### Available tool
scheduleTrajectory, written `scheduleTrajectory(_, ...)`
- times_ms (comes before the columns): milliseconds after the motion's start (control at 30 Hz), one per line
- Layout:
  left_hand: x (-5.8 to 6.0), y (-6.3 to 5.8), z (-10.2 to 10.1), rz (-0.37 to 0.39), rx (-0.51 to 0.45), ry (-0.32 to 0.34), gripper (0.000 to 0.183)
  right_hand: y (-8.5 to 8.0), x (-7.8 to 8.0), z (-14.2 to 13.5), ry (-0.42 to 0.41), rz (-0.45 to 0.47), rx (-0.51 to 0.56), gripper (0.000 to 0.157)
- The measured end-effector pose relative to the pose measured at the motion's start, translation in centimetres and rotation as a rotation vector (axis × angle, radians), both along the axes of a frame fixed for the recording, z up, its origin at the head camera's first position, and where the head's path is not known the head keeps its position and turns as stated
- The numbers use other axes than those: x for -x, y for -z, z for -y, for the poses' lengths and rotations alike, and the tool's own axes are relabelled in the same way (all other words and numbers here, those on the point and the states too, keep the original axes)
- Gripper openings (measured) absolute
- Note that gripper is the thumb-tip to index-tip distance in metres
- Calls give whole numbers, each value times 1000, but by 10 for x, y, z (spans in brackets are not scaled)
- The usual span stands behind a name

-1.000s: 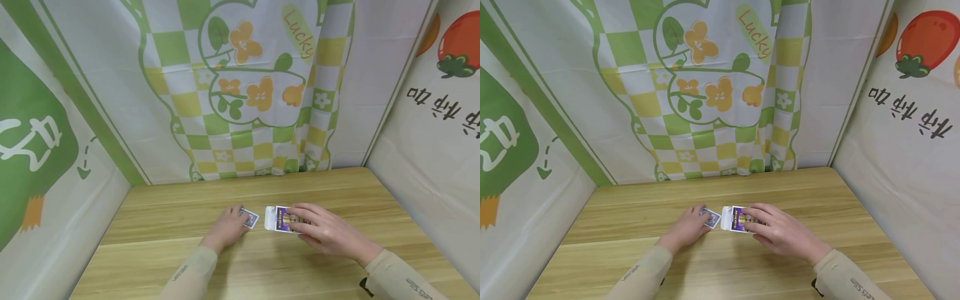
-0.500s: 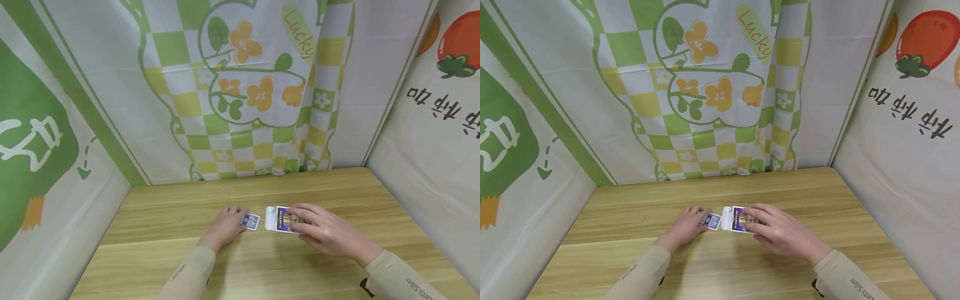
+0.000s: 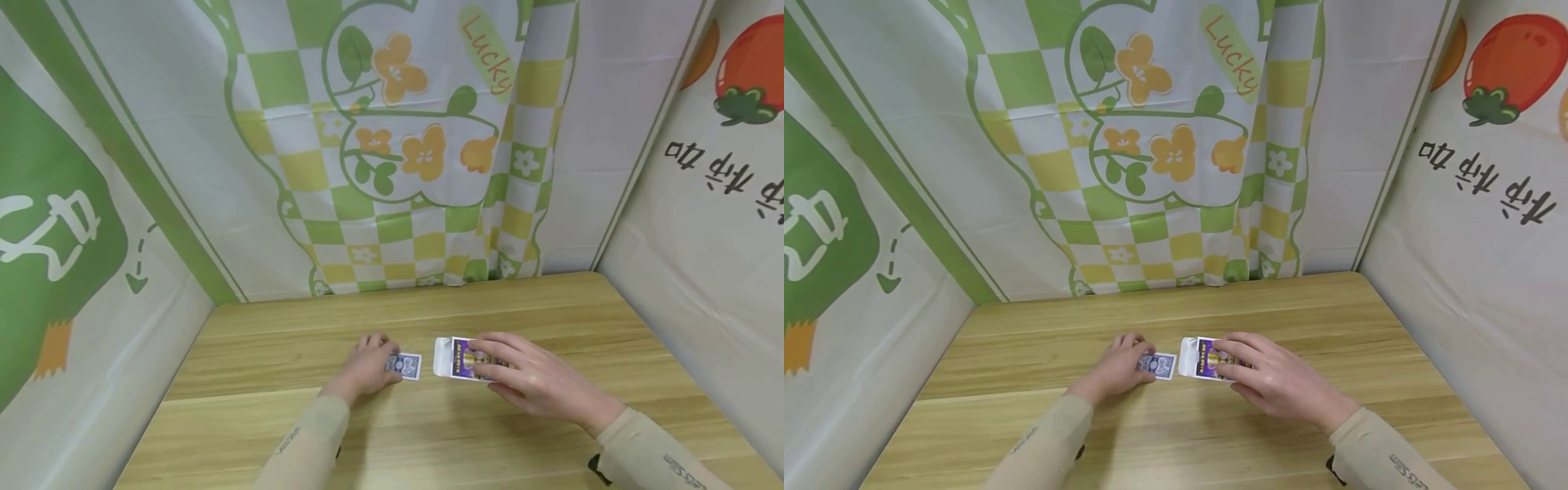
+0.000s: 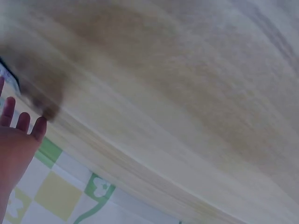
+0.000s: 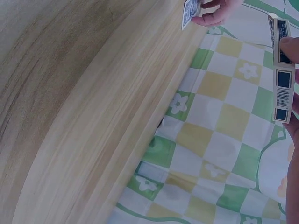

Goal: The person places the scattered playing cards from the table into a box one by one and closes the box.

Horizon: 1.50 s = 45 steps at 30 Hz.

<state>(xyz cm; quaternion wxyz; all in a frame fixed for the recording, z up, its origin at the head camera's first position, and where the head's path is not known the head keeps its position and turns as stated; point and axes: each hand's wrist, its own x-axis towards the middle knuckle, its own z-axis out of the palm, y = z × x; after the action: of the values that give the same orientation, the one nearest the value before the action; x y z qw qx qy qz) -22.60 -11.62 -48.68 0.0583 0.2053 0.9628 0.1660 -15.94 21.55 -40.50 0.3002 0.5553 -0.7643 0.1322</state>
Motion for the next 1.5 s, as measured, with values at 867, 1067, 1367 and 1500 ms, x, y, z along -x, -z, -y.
scheduleTrajectory(867, -9, -13, 1, 153, -114, 17, 53, 0, 0, -1, -15, -3, 4, 29)
scheduleTrajectory(1067, -9, -10, 4, 134, -99, 32, 52, 0, -1, 0, -15, -12, 12, 31)
scheduleTrajectory(1367, -11, -8, 9, 109, -219, 49, 31, 0, -1, 0, -7, -14, 22, 35)
scheduleTrajectory(1500, -13, -12, 17, 69, -302, 74, 25, 0, -1, 0, -8, -4, 16, 33)
